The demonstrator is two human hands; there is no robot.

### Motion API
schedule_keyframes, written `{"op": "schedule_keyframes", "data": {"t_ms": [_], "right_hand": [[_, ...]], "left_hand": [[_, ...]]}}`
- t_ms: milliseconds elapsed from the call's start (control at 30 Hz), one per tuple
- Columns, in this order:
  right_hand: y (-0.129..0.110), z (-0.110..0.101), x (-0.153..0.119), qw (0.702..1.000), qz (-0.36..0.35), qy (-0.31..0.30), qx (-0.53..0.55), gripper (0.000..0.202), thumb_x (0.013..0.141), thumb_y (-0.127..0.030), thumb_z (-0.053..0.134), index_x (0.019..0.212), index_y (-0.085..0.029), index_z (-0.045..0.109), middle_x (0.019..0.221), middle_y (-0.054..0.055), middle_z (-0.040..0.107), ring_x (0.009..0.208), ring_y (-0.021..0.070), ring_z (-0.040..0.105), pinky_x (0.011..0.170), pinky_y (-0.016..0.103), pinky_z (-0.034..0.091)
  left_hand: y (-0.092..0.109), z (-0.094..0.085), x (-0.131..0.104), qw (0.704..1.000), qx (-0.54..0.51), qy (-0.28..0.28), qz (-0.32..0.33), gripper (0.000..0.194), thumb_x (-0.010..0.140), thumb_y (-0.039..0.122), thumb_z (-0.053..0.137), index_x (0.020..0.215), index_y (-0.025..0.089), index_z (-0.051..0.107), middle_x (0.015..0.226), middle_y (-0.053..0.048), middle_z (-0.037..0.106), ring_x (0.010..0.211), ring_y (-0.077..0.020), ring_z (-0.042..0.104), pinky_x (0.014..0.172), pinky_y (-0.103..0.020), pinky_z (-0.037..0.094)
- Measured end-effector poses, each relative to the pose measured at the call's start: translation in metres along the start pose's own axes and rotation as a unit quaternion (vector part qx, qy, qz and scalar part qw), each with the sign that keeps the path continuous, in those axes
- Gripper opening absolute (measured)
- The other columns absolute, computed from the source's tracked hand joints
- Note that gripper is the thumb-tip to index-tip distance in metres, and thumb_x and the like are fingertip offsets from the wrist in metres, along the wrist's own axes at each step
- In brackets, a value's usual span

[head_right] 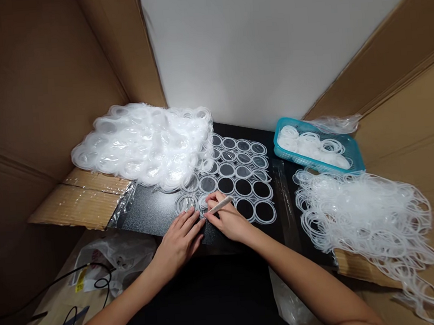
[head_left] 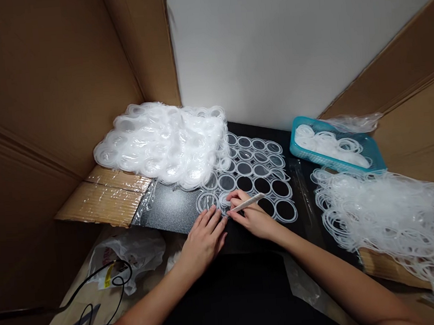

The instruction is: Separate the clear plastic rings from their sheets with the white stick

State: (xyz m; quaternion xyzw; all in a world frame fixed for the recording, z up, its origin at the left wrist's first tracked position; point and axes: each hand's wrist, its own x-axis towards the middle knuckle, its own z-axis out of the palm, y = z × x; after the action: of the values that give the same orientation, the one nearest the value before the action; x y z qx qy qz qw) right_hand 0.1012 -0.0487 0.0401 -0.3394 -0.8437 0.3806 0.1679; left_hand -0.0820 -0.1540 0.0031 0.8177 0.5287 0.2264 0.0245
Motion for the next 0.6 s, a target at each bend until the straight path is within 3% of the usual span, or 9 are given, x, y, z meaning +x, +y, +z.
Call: {"op": "schedule_keyframes", "data": {"t_ms": [200,400,467,600], "right_hand": [[0.008,0.009,-0.007,0.992,-0.107,0.008,-0.065,0.02,0.101,-0.024,0.04,0.094,-0.024,0.059,0.114,0.01,0.06,0.109,0.0253,0.053,0.098,0.042,0.046],[0.032,-0.029,0.014,0.966,0.012,0.24,-0.093,0.027,0.103,-0.028,0.032,0.097,-0.023,0.057,0.097,0.01,0.06,0.094,0.0256,0.057,0.089,0.042,0.046],[0.035,-0.037,0.025,0.965,0.003,0.234,-0.12,0.028,0.103,-0.028,0.031,0.094,-0.022,0.057,0.097,0.011,0.059,0.095,0.0269,0.055,0.09,0.043,0.044],[0.03,-0.029,0.043,0.985,-0.049,0.126,-0.11,0.027,0.102,-0.027,0.034,0.094,-0.02,0.058,0.1,0.012,0.06,0.097,0.0265,0.054,0.09,0.042,0.043]], "left_hand": [[0.0,0.005,0.001,1.0,0.007,0.013,-0.005,0.038,0.097,0.018,0.052,0.134,0.018,0.055,0.138,-0.011,0.059,0.134,-0.0276,0.05,0.112,-0.048,0.042],[0.006,-0.004,0.003,1.0,0.006,0.007,0.003,0.03,0.096,0.021,0.053,0.126,0.017,0.059,0.132,-0.011,0.062,0.13,-0.0289,0.053,0.108,-0.048,0.044],[0.007,-0.011,0.011,1.0,0.003,-0.007,-0.004,0.028,0.096,0.024,0.054,0.123,0.018,0.06,0.126,-0.011,0.064,0.122,-0.0285,0.057,0.102,-0.046,0.048],[0.003,-0.014,0.038,0.997,0.043,0.014,-0.061,0.032,0.095,0.032,0.059,0.125,0.022,0.06,0.126,-0.012,0.063,0.113,-0.0305,0.06,0.093,-0.047,0.051]]}}
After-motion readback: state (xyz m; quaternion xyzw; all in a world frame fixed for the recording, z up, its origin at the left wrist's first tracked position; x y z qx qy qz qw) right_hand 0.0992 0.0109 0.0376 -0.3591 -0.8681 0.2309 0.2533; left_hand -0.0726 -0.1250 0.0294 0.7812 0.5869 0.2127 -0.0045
